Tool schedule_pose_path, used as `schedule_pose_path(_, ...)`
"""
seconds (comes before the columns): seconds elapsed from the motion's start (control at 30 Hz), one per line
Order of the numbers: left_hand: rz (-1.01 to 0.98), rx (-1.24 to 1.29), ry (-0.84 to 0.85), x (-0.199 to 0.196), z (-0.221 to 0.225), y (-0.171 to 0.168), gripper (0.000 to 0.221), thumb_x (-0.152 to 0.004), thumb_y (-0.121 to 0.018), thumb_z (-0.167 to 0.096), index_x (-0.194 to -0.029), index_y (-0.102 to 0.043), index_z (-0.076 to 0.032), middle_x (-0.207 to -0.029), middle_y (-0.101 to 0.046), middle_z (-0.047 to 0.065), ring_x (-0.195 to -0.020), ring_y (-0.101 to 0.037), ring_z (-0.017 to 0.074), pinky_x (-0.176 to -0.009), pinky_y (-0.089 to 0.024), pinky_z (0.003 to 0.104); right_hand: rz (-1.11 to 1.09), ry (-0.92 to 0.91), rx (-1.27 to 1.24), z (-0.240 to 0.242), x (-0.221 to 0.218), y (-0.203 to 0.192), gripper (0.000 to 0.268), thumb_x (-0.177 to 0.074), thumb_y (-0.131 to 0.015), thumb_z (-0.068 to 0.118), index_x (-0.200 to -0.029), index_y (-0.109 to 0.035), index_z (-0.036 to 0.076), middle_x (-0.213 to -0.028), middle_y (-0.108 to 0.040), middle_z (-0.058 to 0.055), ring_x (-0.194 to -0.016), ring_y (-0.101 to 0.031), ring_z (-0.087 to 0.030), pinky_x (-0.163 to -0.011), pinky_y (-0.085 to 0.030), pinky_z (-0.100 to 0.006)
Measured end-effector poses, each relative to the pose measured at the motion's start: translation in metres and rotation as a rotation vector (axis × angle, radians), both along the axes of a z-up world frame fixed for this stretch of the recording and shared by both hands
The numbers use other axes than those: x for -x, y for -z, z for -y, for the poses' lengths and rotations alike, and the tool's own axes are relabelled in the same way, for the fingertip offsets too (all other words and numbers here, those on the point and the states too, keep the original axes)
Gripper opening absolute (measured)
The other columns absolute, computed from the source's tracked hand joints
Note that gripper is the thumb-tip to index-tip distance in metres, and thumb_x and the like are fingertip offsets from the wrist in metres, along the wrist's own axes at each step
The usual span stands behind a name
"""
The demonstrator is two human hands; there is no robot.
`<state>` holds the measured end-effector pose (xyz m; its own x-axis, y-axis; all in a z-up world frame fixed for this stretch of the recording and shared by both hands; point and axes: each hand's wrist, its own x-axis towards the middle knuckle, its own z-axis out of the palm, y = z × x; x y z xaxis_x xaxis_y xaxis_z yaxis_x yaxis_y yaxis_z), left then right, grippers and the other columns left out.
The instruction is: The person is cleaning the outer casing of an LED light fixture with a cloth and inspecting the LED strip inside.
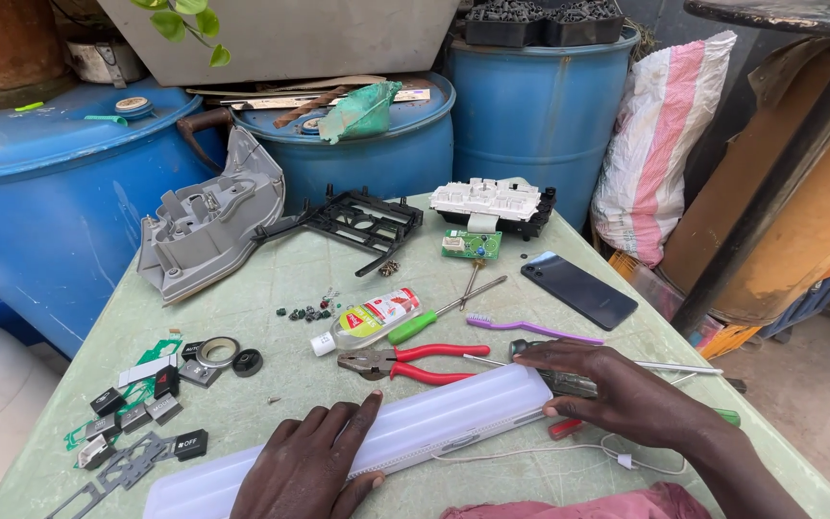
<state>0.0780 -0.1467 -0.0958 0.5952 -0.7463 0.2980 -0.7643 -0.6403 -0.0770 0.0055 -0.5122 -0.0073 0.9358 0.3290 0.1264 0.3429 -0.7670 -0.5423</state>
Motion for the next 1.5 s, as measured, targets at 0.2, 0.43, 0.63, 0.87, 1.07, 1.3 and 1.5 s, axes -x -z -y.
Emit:
schedule_pose_path(0.2,0.011,0.109,0.06,0.007,0.0,-0.012,0.068,-0.096,-0.049,-0.053,-0.149,-0.038,-0.013,-0.128,-0.057,0.006,-0.101,-0.057,0.026,-0.077,-0.047,0.042,0.083,-0.032,-0.005,-0.002,0.0,0.002,0.051,-0.088,-0.066,0.033,-0.137,-0.06,0.02,-0.144,-0.061,-0.003,-0.135,-0.054,-0.022,-0.108,-0.041,-0.039)
schedule_pose_path(0.43,0.003,0.217,0.118,0.011,-0.001,-0.019,0.062,-0.098,-0.049,-0.048,-0.146,-0.042,-0.01,-0.131,-0.057,0.009,-0.109,-0.057,0.027,-0.084,-0.046,0.042,0.131,-0.05,0.011,-0.004,0.0,-0.001,0.05,-0.089,-0.063,0.033,-0.137,-0.059,0.019,-0.143,-0.062,-0.004,-0.134,-0.055,-0.023,-0.108,-0.04,-0.04)
schedule_pose_path(0.63,-0.023,0.222,0.098,0.015,0.002,-0.024,0.058,-0.098,-0.048,-0.047,-0.145,-0.045,-0.013,-0.131,-0.057,0.01,-0.108,-0.059,0.0296,-0.083,-0.046,0.044,0.103,-0.024,-0.01,-0.001,-0.001,0.001,0.051,-0.088,-0.066,0.032,-0.137,-0.06,0.019,-0.143,-0.063,-0.002,-0.135,-0.054,-0.022,-0.108,-0.04,-0.039)
schedule_pose_path(0.87,0.017,0.236,0.117,0.018,0.006,-0.025,0.056,-0.099,-0.048,-0.045,-0.143,-0.046,-0.01,-0.129,-0.057,0.01,-0.105,-0.058,0.0302,-0.08,-0.046,0.044,0.075,-0.086,0.025,0.009,-0.001,0.006,0.052,-0.092,-0.058,0.03,-0.142,-0.053,0.018,-0.149,-0.055,-0.004,-0.139,-0.048,-0.022,-0.112,-0.034,-0.039)
schedule_pose_path(1.07,-0.008,0.239,0.09,0.027,0.011,-0.037,0.054,-0.096,-0.053,-0.041,-0.14,-0.048,-0.009,-0.127,-0.058,0.013,-0.102,-0.058,0.0327,-0.08,-0.045,0.045,0.011,-0.067,0.034,0.009,0.003,0.002,0.053,-0.093,-0.054,0.027,-0.145,-0.05,0.019,-0.153,-0.051,0.0,-0.146,-0.037,-0.019,-0.116,-0.027,-0.038)
schedule_pose_path(1.3,-0.012,0.346,0.071,0.048,0.009,-0.055,0.048,-0.096,-0.051,-0.036,-0.134,-0.053,-0.006,-0.118,-0.061,0.015,-0.094,-0.058,0.0365,-0.076,-0.042,0.049,0.281,0.078,0.101,0.099,-0.074,0.123,0.064,-0.071,-0.064,0.049,-0.132,-0.068,0.03,-0.138,-0.067,0.009,-0.131,-0.06,-0.012,-0.112,-0.041,-0.037)
schedule_pose_path(1.5,0.032,0.365,0.057,0.048,0.009,-0.05,0.044,-0.098,-0.049,-0.036,-0.131,-0.051,-0.006,-0.108,-0.062,0.013,-0.088,-0.059,0.0356,-0.071,-0.042,0.048,0.262,-0.121,0.17,0.18,-0.14,0.203,0.097,-0.05,-0.085,0.059,-0.14,-0.057,0.036,-0.142,-0.06,0.01,-0.131,-0.06,-0.007,-0.108,-0.049,-0.035)
